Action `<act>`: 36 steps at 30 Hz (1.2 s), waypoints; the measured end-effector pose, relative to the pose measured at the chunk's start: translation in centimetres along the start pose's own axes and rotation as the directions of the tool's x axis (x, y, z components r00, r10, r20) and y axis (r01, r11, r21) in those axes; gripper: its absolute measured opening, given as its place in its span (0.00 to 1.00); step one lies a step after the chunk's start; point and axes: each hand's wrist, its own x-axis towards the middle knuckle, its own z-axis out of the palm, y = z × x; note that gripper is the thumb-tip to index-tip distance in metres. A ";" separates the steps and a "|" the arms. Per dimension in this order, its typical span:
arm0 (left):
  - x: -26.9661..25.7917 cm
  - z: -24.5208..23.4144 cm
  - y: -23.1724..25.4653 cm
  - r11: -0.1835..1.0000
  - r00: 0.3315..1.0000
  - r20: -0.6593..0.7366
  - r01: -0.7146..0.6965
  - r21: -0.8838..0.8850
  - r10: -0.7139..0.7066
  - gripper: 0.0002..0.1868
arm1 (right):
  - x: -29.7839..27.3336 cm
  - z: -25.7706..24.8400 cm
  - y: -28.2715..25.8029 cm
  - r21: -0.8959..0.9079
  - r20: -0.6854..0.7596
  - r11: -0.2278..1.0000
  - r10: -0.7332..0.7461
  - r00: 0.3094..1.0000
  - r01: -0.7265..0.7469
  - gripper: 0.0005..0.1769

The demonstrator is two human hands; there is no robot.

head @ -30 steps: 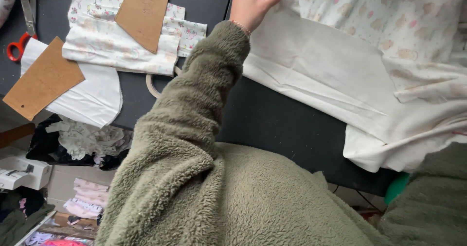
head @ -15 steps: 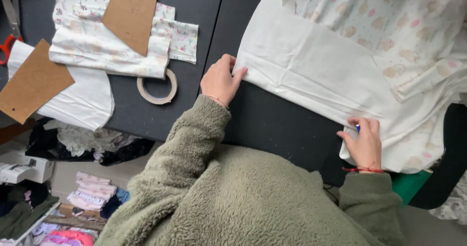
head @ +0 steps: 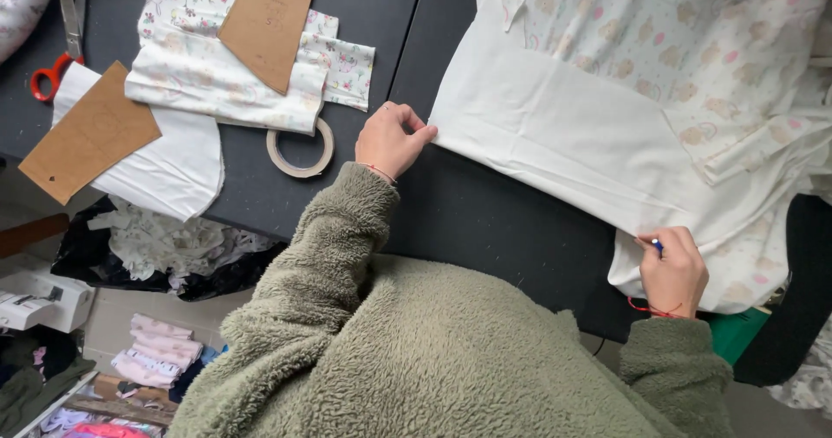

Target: The person uses a handheld electric rotary cutter to cut white fabric on a black table. They place a cardboard pattern on the fabric, trace its outline with a blue pen, and then cut along the marked lines. The person repeats this process with different fabric pieces and patterns.

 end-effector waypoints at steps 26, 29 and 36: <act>-2.5 12.9 3.5 0.588 0.667 0.280 -0.743 0.319 0.691 0.22 | -4.3 1.7 -0.5 -0.128 0.253 0.991 0.059 0.966 -0.027 0.04; -0.8 14.2 4.1 0.493 0.577 0.357 -0.815 0.303 0.735 0.36 | -4.6 2.7 0.1 -0.169 0.248 0.983 0.105 0.963 -0.064 0.04; -3.5 15.1 2.8 0.553 0.684 0.270 -0.716 0.426 0.678 0.48 | -4.6 3.8 0.3 -0.266 0.329 0.944 0.278 0.903 -0.193 0.05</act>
